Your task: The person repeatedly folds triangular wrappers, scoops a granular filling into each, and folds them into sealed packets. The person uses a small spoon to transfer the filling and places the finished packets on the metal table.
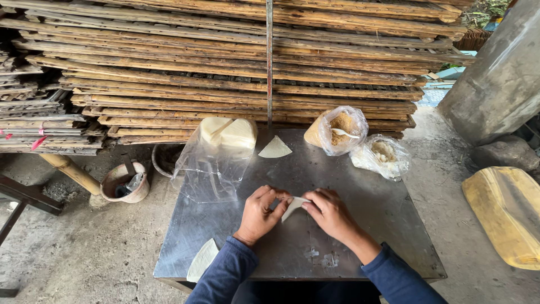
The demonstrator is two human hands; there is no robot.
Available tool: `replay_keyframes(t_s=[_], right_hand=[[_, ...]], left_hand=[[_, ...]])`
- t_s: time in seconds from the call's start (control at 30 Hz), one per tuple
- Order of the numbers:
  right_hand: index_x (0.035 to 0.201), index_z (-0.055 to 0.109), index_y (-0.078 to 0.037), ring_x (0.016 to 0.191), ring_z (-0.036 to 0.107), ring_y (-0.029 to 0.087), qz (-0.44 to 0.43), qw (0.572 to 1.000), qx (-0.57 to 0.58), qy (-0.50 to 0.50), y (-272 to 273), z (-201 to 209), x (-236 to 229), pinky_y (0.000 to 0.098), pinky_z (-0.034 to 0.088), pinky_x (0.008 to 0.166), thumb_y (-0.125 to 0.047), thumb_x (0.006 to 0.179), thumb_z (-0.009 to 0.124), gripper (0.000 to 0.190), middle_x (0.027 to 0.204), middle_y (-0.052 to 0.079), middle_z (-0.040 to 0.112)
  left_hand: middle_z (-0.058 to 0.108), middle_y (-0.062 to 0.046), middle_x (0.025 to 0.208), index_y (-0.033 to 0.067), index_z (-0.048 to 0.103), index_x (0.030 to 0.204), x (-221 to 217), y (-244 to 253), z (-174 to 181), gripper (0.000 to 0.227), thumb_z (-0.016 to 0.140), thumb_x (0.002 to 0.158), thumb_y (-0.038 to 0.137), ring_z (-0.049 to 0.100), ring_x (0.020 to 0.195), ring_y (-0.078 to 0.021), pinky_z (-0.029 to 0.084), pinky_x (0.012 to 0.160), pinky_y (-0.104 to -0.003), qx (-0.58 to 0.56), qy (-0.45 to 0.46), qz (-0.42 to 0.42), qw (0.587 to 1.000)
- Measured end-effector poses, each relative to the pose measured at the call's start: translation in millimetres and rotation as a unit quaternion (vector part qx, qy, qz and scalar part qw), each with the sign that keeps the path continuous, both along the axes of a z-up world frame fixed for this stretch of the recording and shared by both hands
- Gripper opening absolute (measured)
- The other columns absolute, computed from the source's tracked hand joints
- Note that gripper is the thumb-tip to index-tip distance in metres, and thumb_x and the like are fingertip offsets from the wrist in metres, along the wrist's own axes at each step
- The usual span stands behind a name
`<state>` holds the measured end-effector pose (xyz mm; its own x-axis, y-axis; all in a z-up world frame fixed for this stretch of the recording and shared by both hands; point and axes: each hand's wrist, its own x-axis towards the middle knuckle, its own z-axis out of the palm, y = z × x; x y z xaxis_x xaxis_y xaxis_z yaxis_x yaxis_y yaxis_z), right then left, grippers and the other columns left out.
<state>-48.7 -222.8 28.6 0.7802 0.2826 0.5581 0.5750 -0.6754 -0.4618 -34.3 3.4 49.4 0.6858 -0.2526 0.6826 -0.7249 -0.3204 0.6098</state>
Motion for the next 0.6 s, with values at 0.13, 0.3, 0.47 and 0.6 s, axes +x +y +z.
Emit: replay_keyframes(t_s=[0.13,0.3,0.47,0.6], right_hand=[[0.099,0.070,-0.008,0.081,0.068,0.022,-0.016,0.999,0.019,-0.028,-4,10,21,0.0368,0.049,0.081,-0.014,0.089,0.075,0.013,0.086,0.004,0.072],[0.100,0.071,-0.009,0.089,0.065,0.022,-0.047,0.987,-0.030,-0.153,-9,24,36,0.0372,0.045,0.087,-0.013,0.091,0.074,0.011,0.094,0.004,0.071],[0.092,0.074,-0.013,0.092,0.062,0.019,0.016,0.993,-0.097,-0.064,-11,13,3,0.0376,0.040,0.088,-0.018,0.087,0.076,0.007,0.095,0.001,0.072],[0.091,0.075,-0.013,0.093,0.063,0.019,0.044,0.995,-0.094,-0.004,-16,-4,-43,0.0399,0.039,0.091,-0.016,0.083,0.076,0.008,0.090,-0.001,0.070]], left_hand=[[0.071,-0.007,0.095,0.0075,0.076,0.101,10,-2,-3,0.016,0.077,0.085,0.004,0.070,0.084,-0.0242,0.057,0.072,-0.034,-0.008,-0.023,0.025,0.999],[0.075,-0.006,0.098,0.0081,0.076,0.096,24,-3,-5,0.011,0.080,0.086,0.006,0.070,0.077,-0.0215,0.057,0.070,-0.034,-0.064,0.092,0.081,0.990],[0.073,-0.007,0.103,0.0078,0.076,0.099,1,26,-8,0.016,0.075,0.084,0.002,0.073,0.094,-0.0226,0.060,0.080,-0.034,0.054,0.092,-0.102,0.989],[0.073,-0.008,0.104,0.0056,0.074,0.099,-27,40,-15,0.017,0.077,0.083,0.004,0.073,0.094,-0.0266,0.059,0.080,-0.035,0.134,0.133,-0.180,0.965]])
